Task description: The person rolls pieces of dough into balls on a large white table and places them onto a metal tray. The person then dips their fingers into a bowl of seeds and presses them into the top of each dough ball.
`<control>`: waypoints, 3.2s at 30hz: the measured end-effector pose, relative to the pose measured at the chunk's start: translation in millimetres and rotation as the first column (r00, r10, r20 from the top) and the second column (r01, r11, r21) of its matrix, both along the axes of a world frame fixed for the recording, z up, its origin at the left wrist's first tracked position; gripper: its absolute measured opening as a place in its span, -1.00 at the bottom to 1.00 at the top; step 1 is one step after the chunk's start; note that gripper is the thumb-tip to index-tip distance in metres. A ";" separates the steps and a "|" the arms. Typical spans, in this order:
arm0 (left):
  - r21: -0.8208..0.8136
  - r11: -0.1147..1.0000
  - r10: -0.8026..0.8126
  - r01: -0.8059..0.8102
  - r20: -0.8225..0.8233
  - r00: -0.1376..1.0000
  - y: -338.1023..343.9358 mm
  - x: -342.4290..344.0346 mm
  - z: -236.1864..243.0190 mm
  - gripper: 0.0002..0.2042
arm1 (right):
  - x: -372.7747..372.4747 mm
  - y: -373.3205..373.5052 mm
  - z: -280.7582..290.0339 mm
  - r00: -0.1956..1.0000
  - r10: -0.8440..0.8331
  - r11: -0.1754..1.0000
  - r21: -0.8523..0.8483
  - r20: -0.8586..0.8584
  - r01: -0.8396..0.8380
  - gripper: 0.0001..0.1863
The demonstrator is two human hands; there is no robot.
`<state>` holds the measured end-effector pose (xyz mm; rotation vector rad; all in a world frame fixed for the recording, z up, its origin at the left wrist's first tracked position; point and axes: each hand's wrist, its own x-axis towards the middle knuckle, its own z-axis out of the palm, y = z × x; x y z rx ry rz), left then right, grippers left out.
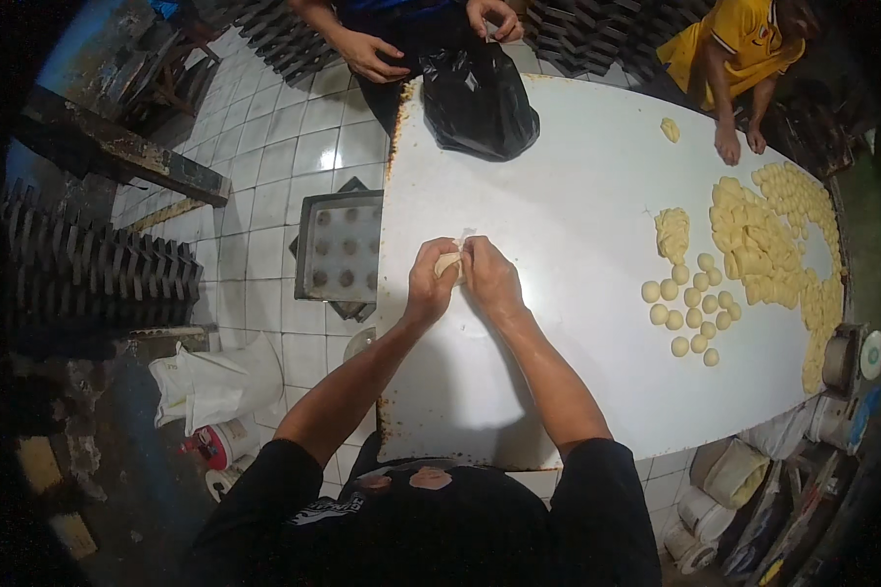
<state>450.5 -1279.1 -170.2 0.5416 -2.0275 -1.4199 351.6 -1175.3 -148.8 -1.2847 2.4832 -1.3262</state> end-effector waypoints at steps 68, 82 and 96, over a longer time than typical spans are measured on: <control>-0.058 0.919 0.388 -0.389 0.303 0.871 -61.0 7.8 -62.4 -0.43 | 53.7 16.3 -36.8 0.964 0.047 0.948 0.315 -0.261 0.039 -0.39; 0.118 0.828 -0.523 0.548 0.516 0.678 41.0 397.2 53.0 -0.74 | 306.2 295.5 8.1 0.953 -0.242 0.925 0.342 0.182 0.169 -0.69; 0.269 0.623 -0.371 0.735 -0.726 0.580 241.3 521.8 354.8 -0.70 | 559.3 471.9 -47.3 0.687 -0.574 0.807 0.452 0.447 0.380 -0.72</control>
